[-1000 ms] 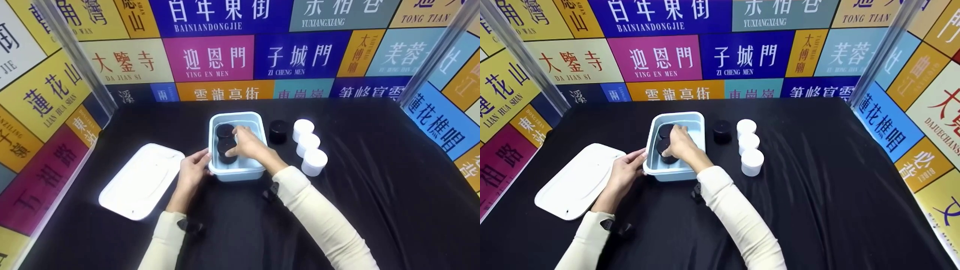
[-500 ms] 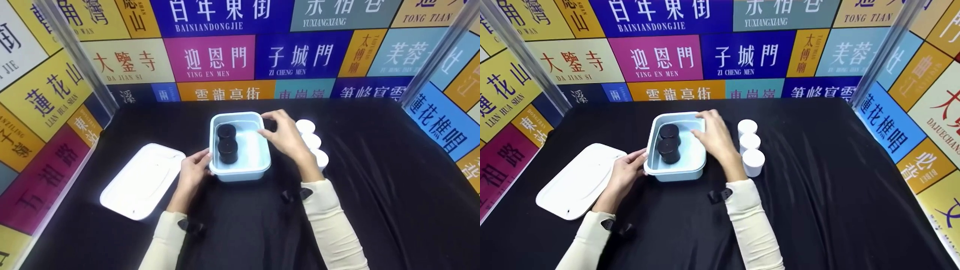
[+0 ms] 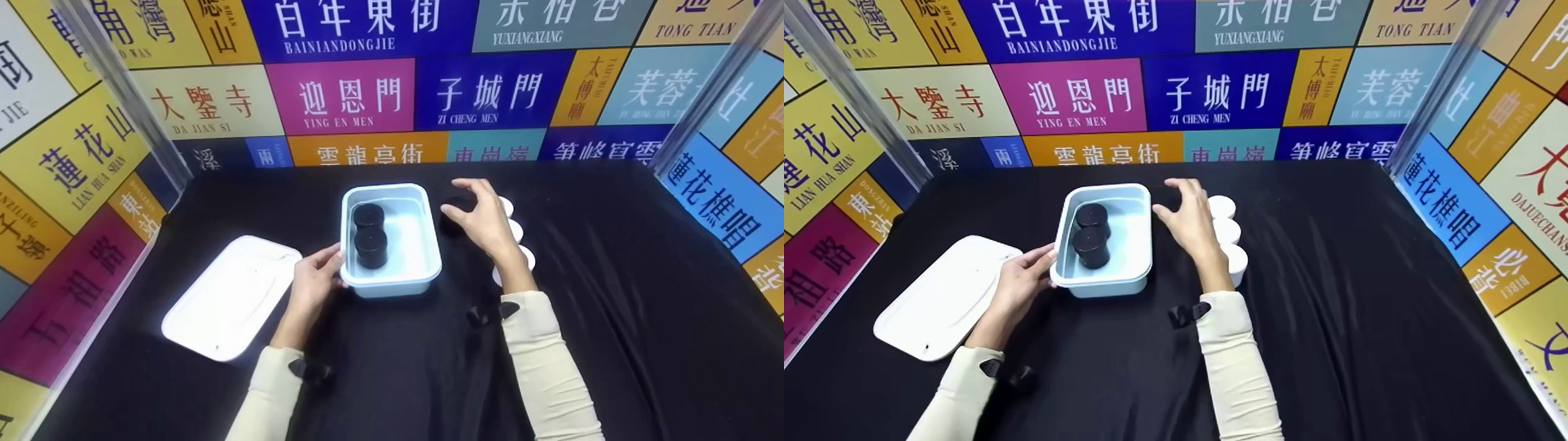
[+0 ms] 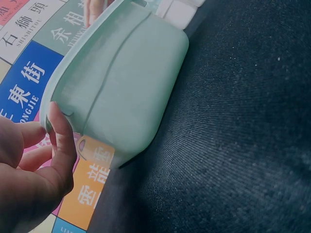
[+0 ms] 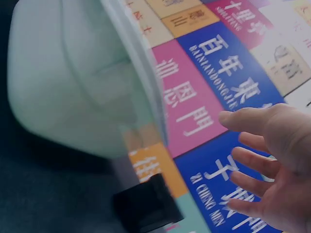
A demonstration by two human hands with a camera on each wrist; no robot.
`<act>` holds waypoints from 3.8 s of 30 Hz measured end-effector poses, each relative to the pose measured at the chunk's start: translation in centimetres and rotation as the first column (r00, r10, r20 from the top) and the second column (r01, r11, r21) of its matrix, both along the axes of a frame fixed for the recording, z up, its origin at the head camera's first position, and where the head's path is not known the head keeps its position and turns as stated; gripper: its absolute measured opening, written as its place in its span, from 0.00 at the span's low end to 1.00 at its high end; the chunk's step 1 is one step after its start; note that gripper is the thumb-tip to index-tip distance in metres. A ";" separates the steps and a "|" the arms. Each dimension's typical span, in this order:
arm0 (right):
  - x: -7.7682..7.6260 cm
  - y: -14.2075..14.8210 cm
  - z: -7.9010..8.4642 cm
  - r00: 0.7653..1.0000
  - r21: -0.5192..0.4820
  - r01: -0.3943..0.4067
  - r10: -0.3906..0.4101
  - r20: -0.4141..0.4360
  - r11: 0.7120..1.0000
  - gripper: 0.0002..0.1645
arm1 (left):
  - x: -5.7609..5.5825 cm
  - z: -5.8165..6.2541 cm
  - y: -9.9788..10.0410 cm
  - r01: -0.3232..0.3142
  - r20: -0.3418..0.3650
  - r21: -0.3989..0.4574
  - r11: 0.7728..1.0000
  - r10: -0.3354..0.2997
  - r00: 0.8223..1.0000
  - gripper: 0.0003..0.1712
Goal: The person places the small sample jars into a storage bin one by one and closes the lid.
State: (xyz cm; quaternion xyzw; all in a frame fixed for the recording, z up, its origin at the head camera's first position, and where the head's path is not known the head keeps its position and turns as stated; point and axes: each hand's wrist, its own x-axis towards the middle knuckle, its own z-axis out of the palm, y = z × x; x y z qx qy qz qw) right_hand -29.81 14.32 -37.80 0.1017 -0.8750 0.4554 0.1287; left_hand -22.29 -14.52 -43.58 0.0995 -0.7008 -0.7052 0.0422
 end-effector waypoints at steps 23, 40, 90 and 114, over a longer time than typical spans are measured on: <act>-2.5 -0.3 -4.2 0.973 0.109 0.055 -0.078 0.216 0.992 0.49 | -0.1 -0.3 -0.2 0.008 -0.009 0.006 1.000 -0.008 1.000 0.21; -2.9 -1.4 -6.4 0.963 0.112 0.161 -0.181 0.201 0.981 0.46 | -0.1 -0.2 -0.2 -0.006 0.001 0.023 1.000 0.005 1.000 0.20; 1.3 -2.7 2.2 0.981 0.055 -0.104 0.093 0.171 0.993 0.44 | -0.1 -0.1 -0.2 0.007 0.018 0.066 0.998 -0.008 1.000 0.21; 2.4 -6.3 4.2 0.847 0.406 -0.529 0.493 0.197 0.745 0.40 | -0.3 -0.2 -0.4 0.023 0.027 0.070 0.997 -0.025 0.999 0.22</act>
